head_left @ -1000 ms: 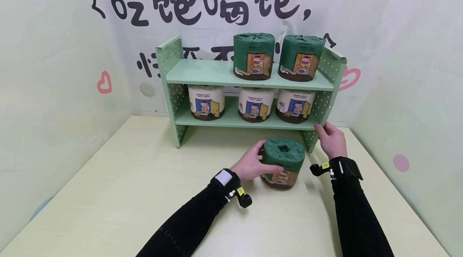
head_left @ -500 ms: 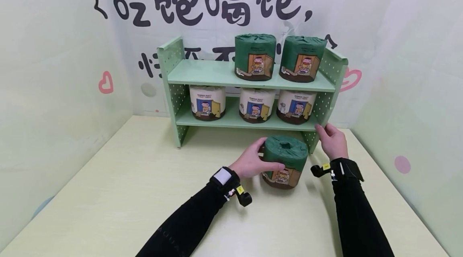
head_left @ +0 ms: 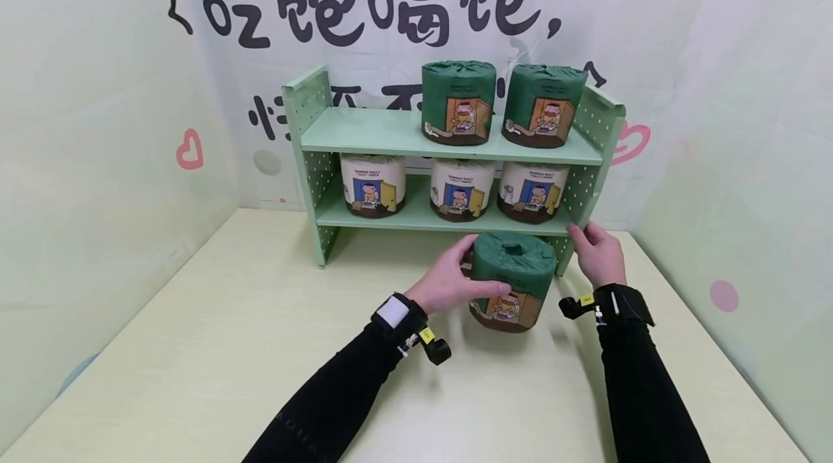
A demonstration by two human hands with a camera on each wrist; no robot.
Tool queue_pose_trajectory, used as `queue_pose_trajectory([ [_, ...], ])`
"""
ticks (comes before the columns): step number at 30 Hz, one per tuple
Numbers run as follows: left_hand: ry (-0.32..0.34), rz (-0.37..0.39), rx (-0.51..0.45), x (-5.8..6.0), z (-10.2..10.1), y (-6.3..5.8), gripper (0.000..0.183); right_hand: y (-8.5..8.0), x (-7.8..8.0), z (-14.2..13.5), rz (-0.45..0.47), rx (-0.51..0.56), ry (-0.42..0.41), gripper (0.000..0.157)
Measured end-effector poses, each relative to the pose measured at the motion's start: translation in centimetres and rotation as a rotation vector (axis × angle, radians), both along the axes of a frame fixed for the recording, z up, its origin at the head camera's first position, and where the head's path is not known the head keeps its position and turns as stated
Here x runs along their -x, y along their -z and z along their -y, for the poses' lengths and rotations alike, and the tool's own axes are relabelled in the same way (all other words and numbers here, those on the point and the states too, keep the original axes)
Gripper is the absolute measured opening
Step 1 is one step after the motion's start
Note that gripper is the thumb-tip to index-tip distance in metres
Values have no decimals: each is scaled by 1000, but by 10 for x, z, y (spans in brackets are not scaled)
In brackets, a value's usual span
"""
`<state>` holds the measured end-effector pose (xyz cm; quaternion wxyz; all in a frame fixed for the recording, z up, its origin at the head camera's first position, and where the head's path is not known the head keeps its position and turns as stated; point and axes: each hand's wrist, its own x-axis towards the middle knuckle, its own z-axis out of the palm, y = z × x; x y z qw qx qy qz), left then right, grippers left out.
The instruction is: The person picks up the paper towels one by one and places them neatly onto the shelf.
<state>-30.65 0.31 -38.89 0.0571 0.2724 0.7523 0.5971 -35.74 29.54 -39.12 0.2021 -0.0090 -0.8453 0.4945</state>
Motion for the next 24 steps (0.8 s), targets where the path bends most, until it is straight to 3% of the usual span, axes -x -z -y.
queue_pose_trajectory([
  [9, 30, -45, -45, -3, 4, -13, 85, -2, 0, 0, 13, 26, -16, 52],
  [15, 18, -74, -43, -4, 8, -22, 90, -2, -1, 1, 20, 29, -6, 53],
  [24, 25, -84, -62, -8, 13, -31, 83, 0, 0, 1, 38, 39, -4, 53],
])
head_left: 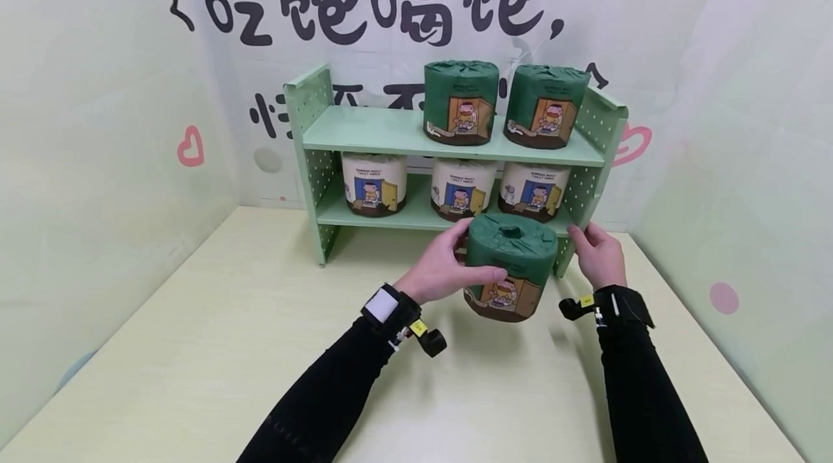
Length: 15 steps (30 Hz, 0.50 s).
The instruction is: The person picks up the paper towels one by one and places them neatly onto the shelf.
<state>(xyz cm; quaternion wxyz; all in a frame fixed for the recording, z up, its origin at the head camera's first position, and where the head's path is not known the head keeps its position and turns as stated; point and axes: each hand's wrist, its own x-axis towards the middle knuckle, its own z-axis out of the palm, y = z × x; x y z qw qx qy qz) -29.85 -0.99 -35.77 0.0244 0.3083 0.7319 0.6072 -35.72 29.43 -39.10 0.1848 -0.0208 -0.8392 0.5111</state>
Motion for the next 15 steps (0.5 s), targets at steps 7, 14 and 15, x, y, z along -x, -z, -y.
queue_pose_trajectory([
  [7, -5, -2, -11, -2, 7, -6, 83, 1, 2, 2, -5, 5, 7, 53],
  [14, -5, -4, -16, -3, 18, -12, 88, 3, 3, 1, -11, 10, 11, 53],
  [15, -7, -10, -18, -2, 19, -13, 88, 3, 3, 1, -14, 8, 11, 53],
])
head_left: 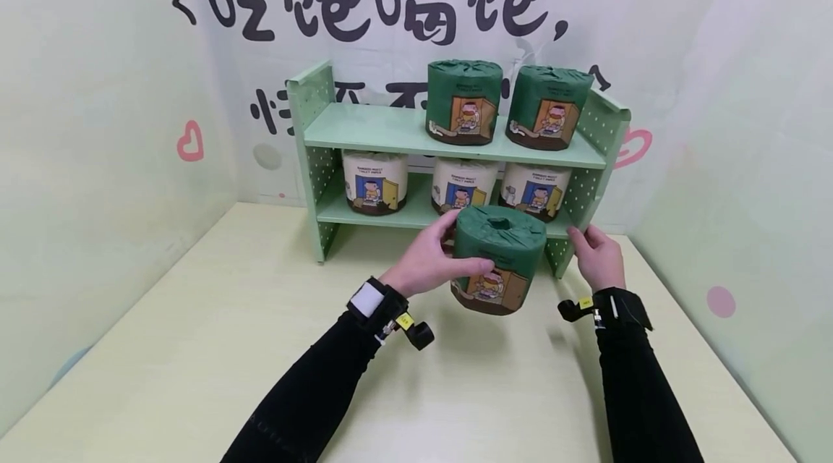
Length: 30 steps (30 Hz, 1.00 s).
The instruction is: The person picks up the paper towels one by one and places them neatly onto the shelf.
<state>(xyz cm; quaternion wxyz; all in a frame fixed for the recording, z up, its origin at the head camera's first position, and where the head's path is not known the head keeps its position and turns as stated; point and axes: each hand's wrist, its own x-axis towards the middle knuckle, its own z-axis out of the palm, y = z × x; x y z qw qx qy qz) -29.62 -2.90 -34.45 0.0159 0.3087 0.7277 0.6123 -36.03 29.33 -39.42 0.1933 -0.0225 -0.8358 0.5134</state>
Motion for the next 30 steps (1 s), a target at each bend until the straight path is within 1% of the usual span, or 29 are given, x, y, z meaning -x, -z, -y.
queue_pose_trajectory([
  [7, -11, -25, -19, 1, 12, -12, 84, 1, 0, -1, -8, -1, -6, 52],
  [12, -19, -22, -100, 3, 23, -25, 80, 1, 1, 0, -5, 1, -7, 52],
  [15, -42, -23, -143, 4, 31, -34, 78, 0, 1, 1, -1, 3, -10, 53],
  [21, -94, -59, -189, 6, 47, -50, 76, -2, 0, 0, -5, 2, -14, 54],
  [28, -87, -111, -287, 8, 62, -64, 72, 0, 0, -1, -9, -8, -1, 53],
  [30, -101, -126, -293, 8, 66, -67, 71, 0, 0, -1, -10, -9, 2, 52],
])
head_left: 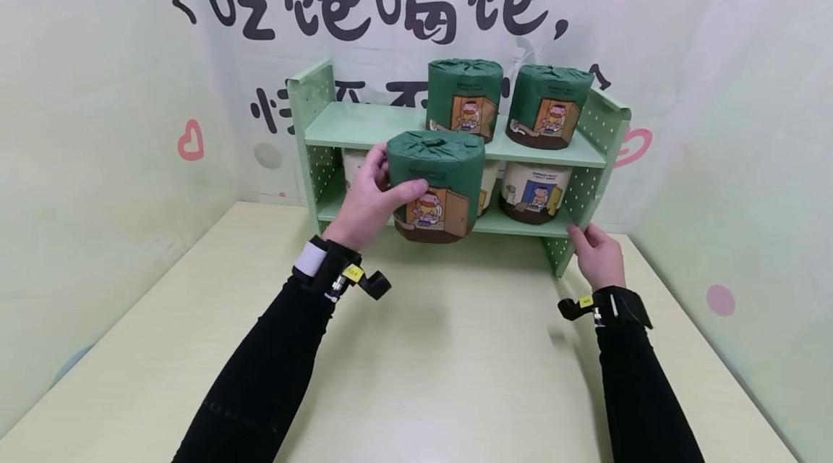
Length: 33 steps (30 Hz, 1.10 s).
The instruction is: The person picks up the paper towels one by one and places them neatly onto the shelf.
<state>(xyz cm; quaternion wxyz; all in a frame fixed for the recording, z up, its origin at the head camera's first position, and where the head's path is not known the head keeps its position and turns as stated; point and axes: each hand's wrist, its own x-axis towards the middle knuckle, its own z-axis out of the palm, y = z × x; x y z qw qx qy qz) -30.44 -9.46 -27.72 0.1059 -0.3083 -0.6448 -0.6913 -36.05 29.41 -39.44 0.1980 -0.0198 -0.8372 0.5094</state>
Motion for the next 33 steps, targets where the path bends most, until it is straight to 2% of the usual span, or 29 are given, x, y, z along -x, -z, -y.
queue_pose_trajectory([
  [11, -129, -75, -30, 4, 17, -16, 65, -1, -1, 1, 5, -18, 4, 53],
  [18, -158, -137, -130, 11, 26, -30, 60, -2, -2, 0, 8, -20, 0, 52],
  [26, -260, -107, -147, 20, 39, -43, 63, -2, -2, 0, 10, -18, -3, 52],
  [33, -328, -85, -135, 33, 47, -49, 66, -2, -3, 0, 9, -25, -2, 53],
])
